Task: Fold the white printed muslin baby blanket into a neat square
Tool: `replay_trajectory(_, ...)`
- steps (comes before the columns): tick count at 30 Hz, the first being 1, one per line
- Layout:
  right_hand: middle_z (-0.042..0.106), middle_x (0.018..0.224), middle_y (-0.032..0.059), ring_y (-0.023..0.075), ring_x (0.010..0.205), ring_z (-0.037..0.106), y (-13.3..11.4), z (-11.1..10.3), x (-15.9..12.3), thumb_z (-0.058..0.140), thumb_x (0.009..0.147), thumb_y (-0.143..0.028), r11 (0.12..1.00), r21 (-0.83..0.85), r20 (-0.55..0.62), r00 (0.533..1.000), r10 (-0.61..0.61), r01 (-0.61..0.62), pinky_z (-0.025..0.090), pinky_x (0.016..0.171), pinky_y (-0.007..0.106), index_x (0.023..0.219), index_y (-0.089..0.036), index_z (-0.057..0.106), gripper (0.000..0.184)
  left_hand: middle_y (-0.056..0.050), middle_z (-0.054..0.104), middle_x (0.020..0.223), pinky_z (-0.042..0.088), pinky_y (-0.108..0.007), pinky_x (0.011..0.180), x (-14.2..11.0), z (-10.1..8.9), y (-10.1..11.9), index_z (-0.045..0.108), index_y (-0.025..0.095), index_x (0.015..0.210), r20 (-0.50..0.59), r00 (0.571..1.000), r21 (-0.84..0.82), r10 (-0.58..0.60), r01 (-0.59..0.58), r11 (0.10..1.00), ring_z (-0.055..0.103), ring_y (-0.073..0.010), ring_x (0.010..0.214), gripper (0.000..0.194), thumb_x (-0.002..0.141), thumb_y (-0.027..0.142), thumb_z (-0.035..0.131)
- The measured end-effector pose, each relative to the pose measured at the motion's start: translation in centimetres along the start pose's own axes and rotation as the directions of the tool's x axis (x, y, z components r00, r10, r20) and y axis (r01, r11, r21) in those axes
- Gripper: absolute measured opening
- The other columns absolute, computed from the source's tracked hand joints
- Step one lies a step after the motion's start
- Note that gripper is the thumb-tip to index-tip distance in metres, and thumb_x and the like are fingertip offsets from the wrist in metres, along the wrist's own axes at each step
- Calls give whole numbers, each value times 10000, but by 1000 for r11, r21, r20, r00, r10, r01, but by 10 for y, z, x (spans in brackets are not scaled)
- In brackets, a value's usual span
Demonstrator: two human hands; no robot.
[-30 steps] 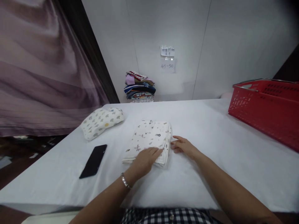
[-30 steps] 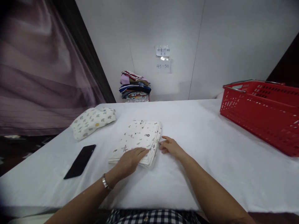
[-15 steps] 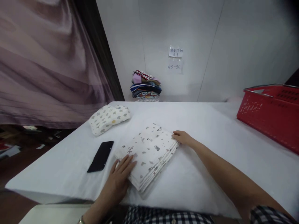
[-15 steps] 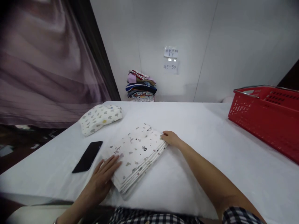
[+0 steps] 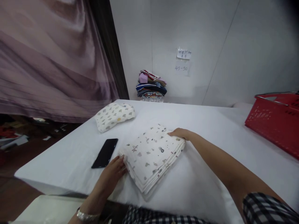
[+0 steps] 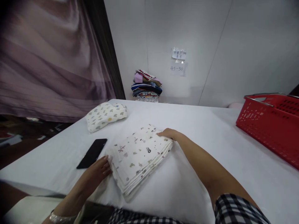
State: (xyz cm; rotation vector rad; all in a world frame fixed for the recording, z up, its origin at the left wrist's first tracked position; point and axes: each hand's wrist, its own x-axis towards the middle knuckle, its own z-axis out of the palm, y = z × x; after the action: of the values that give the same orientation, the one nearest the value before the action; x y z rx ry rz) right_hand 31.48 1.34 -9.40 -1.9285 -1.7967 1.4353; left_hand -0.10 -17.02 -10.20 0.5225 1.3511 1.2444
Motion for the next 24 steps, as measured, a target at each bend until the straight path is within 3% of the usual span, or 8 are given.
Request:
replay_trajectory(3,686,964,152,265,850,654,3,-1,-1,755,570,-510,973,221,117,992,37,-62,522,715,353,843,-139,673,468,-107,649,1057,518,-281,691,5,5,6,570,147,1062,82,993,45,-87,83,996,641,-184,853,381,752,362,627)
replay_trajectory(6,696,946,129,258,851,658,10,-1,-9,788,566,-413,915,400,165,986,-16,-52,532,719,340,874,-146,666,426,-110,668,995,505,-280,655,15,9,7,572,127,1084,90,987,113,-130,120,986,644,-188,791,438,729,370,652)
replay_trajectory(10,697,928,141,271,845,659,22,-4,-33,785,596,-340,860,510,79,994,-70,20,541,704,341,921,-134,656,406,-95,662,1011,497,-289,707,35,26,10,551,142,1123,12,996,156,84,-85,984,636,-195,835,484,667,234,684)
replay_trajectory(13,696,915,146,264,812,663,34,-16,-53,749,654,-344,810,573,-60,992,-115,129,541,686,334,926,-128,647,363,-95,643,1053,486,-325,800,58,55,23,522,148,1173,70,968,141,242,-250,958,619,-205,908,554,643,183,678)
replay_trajectory(16,696,901,123,236,780,663,55,-37,-63,714,698,-343,741,626,-239,964,-114,243,538,673,323,949,-141,623,335,-123,614,1099,470,-346,846,90,100,43,465,137,1234,183,932,133,313,-339,931,599,-208,954,602,666,171,660)
replay_trajectory(20,695,844,106,207,729,659,96,-63,-60,690,722,-304,713,678,-366,923,120,176,533,604,291,949,-137,597,296,-159,556,1168,477,-332,801,131,157,49,395,141,1281,254,956,288,145,-218,932,579,-197,961,631,728,276,667)
replay_trajectory(22,691,813,110,200,704,654,118,-67,-58,692,720,-292,727,679,-374,899,225,101,520,558,267,954,-118,600,306,-189,536,1175,483,-336,755,142,172,38,441,111,1231,261,962,338,72,-162,927,576,-211,938,596,730,335,673)
replay_trajectory(24,691,847,113,193,717,653,136,-67,-58,691,722,-302,738,670,-387,886,257,79,506,531,245,1067,-114,576,409,-202,538,1158,480,-322,721,146,178,22,474,85,1188,261,964,377,44,-143,915,579,-206,895,580,720,357,683)
